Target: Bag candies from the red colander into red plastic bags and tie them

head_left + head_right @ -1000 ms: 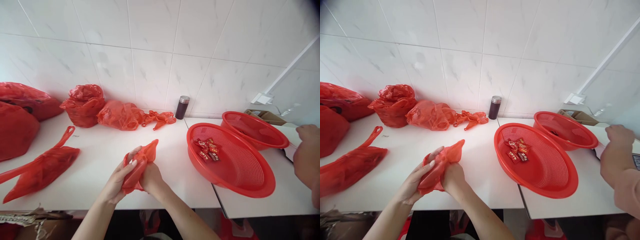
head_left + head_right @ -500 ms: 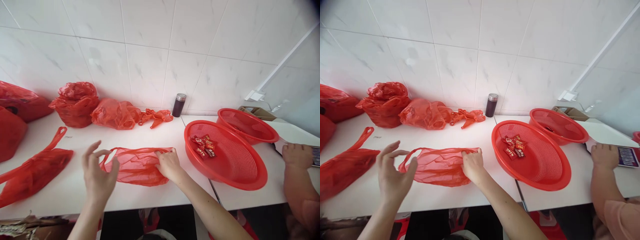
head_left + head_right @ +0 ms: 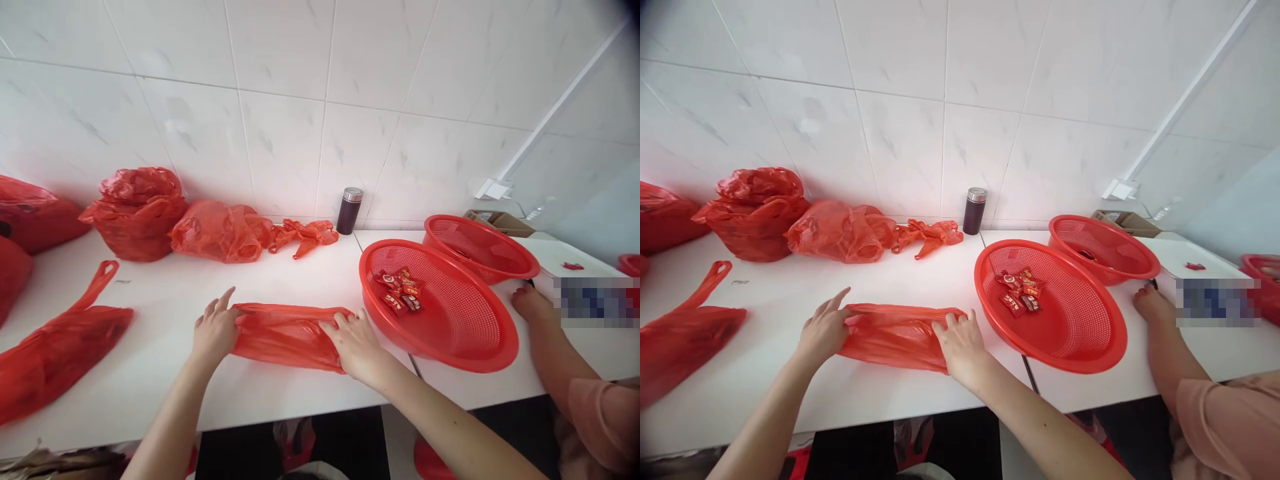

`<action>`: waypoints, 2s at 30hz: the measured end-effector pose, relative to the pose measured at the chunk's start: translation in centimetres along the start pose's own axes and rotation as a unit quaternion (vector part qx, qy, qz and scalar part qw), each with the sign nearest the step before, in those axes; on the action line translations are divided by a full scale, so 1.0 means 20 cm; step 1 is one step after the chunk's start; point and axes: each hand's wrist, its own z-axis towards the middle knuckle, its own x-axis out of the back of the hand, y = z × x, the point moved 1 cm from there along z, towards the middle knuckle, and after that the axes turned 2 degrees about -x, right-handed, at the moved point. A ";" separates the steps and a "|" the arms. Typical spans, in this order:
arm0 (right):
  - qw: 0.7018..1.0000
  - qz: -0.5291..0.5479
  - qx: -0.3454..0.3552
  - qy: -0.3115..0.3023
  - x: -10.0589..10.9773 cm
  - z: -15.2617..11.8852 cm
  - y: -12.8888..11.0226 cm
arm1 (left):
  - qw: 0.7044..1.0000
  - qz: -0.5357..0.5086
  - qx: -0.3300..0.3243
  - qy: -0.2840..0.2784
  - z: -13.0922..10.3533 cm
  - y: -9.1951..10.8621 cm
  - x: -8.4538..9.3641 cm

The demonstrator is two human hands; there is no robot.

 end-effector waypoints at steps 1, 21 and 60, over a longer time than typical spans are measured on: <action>1.000 0.003 0.001 0.005 0.01 -0.02 0.00 | 0.999 -0.029 -0.023 -0.026 -0.02 0.00 0.02; 0.976 0.137 -0.160 -0.063 0.02 0.11 0.82 | 0.963 -0.248 -0.104 -0.019 -0.27 0.12 -0.07; 0.943 0.284 -0.170 0.034 0.12 0.16 0.97 | 0.852 -0.503 0.084 -0.114 -0.37 0.20 0.06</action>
